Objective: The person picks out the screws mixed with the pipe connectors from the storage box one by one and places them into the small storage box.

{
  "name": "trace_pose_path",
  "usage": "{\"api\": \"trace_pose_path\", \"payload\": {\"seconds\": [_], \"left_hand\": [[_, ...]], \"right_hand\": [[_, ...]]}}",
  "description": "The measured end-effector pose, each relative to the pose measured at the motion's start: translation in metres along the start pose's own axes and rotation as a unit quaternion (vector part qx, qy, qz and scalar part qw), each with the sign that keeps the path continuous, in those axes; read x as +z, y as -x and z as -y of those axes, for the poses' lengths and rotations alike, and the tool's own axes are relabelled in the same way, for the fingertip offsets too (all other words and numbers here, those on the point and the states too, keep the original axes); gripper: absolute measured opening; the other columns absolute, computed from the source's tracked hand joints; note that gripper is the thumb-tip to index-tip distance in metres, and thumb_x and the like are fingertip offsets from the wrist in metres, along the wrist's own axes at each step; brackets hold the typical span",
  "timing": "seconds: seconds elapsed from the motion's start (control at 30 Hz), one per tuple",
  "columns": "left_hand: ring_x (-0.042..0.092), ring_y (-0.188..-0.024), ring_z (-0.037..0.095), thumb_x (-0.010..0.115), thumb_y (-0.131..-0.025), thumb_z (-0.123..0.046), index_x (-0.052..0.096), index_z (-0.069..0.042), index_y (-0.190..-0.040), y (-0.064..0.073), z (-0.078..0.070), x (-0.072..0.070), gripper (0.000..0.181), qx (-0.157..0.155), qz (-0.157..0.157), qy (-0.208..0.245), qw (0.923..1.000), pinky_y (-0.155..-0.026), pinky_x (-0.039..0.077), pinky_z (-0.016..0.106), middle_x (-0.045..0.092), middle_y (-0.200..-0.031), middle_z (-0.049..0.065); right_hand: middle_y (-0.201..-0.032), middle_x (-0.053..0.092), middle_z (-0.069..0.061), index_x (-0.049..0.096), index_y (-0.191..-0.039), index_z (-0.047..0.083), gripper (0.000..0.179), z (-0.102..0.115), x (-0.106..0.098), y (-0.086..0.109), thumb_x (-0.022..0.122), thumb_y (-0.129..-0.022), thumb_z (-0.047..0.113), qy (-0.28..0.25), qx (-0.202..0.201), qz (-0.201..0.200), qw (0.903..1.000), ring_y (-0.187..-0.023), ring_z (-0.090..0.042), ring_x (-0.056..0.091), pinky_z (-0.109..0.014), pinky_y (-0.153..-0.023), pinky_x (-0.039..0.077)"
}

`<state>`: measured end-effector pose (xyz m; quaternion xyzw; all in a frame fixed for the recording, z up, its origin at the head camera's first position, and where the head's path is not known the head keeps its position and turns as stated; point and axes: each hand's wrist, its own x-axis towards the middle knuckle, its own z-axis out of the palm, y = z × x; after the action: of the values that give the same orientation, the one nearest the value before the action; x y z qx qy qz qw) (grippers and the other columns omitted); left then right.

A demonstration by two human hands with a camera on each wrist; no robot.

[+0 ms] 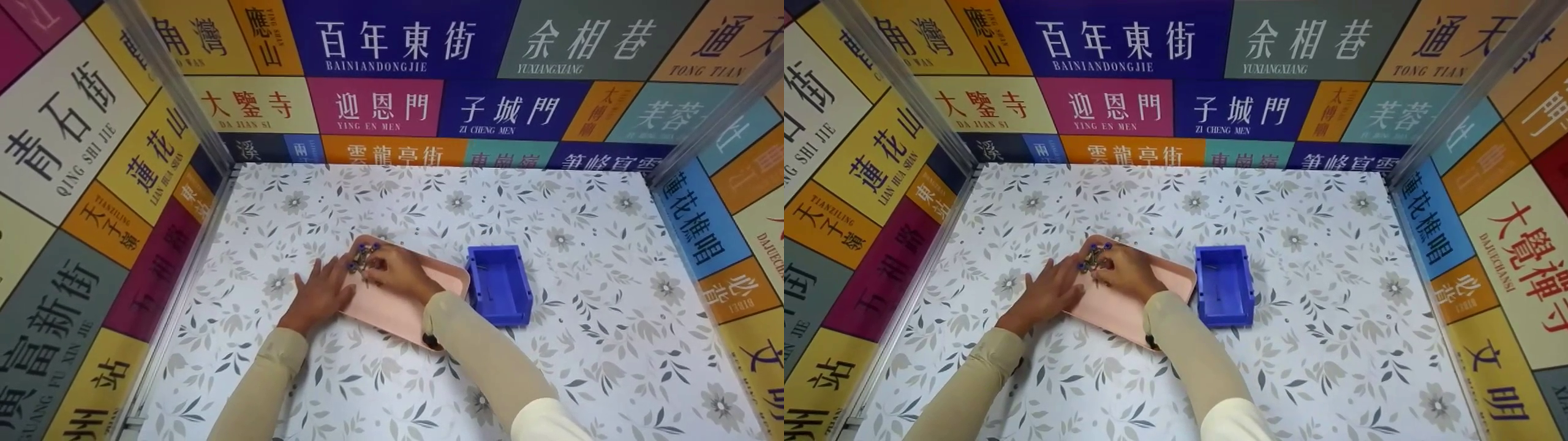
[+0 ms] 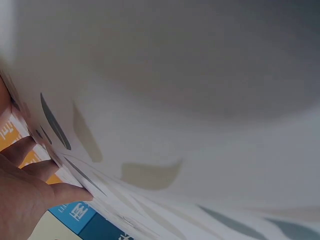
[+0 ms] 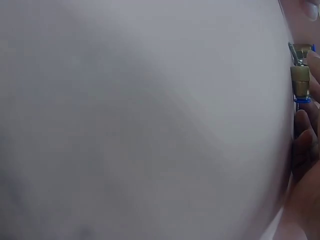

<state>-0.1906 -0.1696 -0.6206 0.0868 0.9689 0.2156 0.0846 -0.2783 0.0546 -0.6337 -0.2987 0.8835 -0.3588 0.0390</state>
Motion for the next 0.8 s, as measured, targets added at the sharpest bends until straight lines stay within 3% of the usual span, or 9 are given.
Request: {"api": "trace_pose_path", "payload": {"seconds": [0.4,0.8], "left_hand": [[0.016,-0.154,0.051,0.04,-0.106,-0.056,0.011,-0.038,-0.165,-0.0011,0.0007,0.0001,0.068,0.007,-0.002,-0.011,0.9999,-0.108,0.007,0.087,0.028,-0.169,0.01],[0.016,-0.154,0.052,0.04,-0.106,-0.057,0.011,-0.038,-0.165,-0.0009,0.0014,-0.0003,0.069,0.009,-0.002,-0.01,0.9999,-0.107,0.007,0.087,0.028,-0.169,0.01]], "right_hand": [[-0.098,0.07,0.002,0.079,-0.098,0.018,0.025,-0.0003,0.0018,-0.0004,0.084,-0.084,0.038,0.038,-0.019,-0.007,0.9991,-0.09,-0.015,0.063,-0.032,-0.084,0.054],[-0.1,0.071,0.003,0.079,-0.095,0.02,0.019,-0.0023,0.0038,-0.001,0.084,-0.085,0.035,0.026,-0.011,-0.008,0.9996,-0.092,-0.014,0.065,-0.032,-0.087,0.054]]}}
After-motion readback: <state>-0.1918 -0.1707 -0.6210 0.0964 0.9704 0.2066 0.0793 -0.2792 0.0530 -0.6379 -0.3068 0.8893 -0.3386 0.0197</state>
